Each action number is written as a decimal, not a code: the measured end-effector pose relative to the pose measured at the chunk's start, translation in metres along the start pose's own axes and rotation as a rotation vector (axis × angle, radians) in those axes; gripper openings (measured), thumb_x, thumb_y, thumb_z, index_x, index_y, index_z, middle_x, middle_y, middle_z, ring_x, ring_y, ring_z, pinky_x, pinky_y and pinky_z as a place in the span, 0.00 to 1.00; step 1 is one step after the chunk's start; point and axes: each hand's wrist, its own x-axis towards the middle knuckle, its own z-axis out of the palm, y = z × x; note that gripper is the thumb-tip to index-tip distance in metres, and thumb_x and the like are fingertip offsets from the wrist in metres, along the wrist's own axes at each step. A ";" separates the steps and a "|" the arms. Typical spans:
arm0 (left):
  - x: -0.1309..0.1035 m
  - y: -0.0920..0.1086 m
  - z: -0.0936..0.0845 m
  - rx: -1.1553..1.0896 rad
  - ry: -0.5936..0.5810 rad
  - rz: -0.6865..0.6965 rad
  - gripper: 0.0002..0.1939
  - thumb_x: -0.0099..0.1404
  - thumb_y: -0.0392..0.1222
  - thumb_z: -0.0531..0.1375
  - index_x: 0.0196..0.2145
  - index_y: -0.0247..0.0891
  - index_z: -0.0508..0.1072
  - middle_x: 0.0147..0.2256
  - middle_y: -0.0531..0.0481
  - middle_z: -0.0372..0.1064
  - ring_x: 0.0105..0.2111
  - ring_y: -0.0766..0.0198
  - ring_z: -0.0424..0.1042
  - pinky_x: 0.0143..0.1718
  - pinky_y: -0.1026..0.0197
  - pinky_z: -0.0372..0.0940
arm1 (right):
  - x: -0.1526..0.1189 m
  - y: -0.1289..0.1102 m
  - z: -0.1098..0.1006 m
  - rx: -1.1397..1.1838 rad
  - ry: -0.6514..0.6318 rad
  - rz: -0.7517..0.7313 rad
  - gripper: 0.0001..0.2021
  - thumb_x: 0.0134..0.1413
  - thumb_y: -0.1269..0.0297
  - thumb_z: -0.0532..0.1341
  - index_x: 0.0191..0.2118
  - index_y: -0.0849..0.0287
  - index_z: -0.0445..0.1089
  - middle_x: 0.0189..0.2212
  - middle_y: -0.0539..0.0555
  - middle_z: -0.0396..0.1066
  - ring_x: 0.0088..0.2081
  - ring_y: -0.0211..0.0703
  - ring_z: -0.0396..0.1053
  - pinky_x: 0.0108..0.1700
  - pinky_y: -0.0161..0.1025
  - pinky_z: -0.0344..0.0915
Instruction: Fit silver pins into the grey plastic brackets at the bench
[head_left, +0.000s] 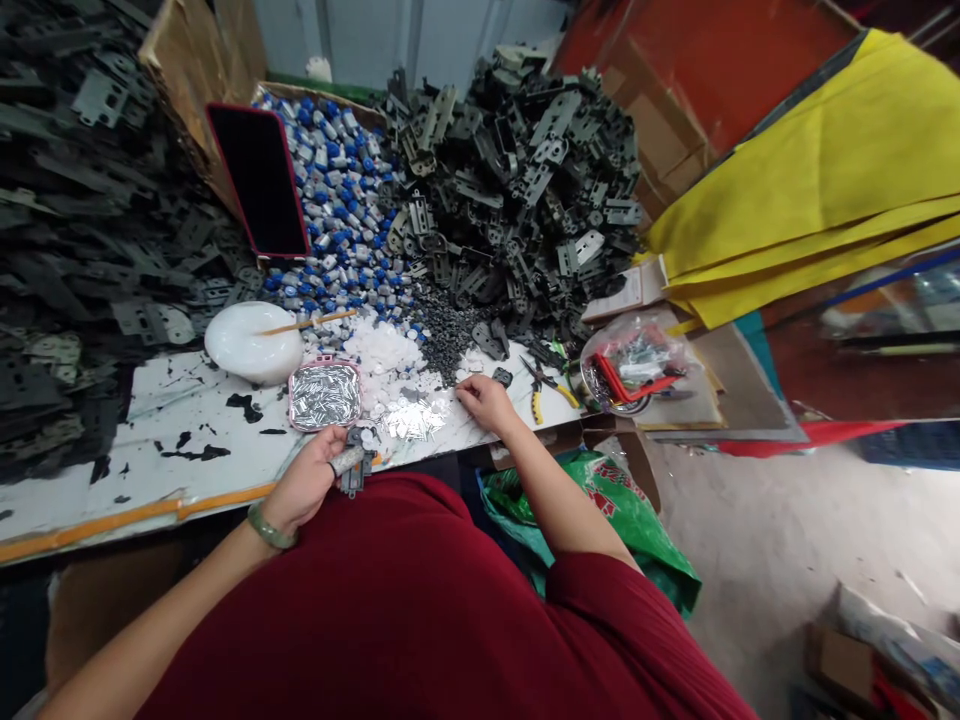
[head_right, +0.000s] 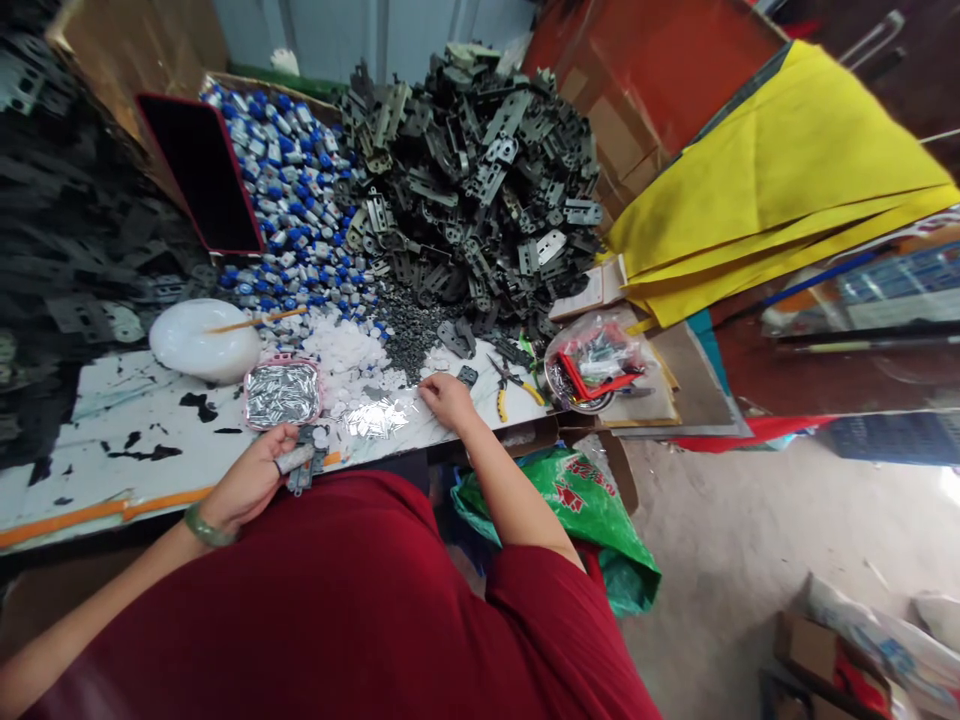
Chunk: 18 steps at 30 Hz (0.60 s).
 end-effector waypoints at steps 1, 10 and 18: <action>0.000 0.000 0.000 -0.004 0.010 0.008 0.20 0.47 0.47 0.69 0.31 0.36 0.64 0.23 0.56 0.68 0.20 0.70 0.65 0.20 0.68 0.62 | 0.000 0.000 0.000 -0.042 0.005 -0.023 0.05 0.53 0.71 0.58 0.31 0.60 0.72 0.30 0.53 0.72 0.34 0.40 0.66 0.38 0.34 0.60; -0.001 0.001 0.003 -0.026 0.015 0.000 0.18 0.46 0.43 0.69 0.30 0.37 0.65 0.22 0.58 0.68 0.20 0.69 0.66 0.20 0.68 0.60 | -0.008 -0.010 0.010 -0.501 -0.001 -0.204 0.10 0.61 0.69 0.53 0.36 0.63 0.71 0.34 0.60 0.71 0.39 0.47 0.63 0.40 0.39 0.57; 0.003 -0.005 0.001 -0.043 0.094 0.038 0.20 0.42 0.41 0.70 0.34 0.36 0.70 0.27 0.53 0.72 0.28 0.65 0.71 0.31 0.65 0.64 | -0.014 -0.039 0.019 -0.251 0.107 -0.143 0.08 0.60 0.69 0.53 0.36 0.62 0.70 0.34 0.58 0.71 0.38 0.45 0.65 0.41 0.39 0.58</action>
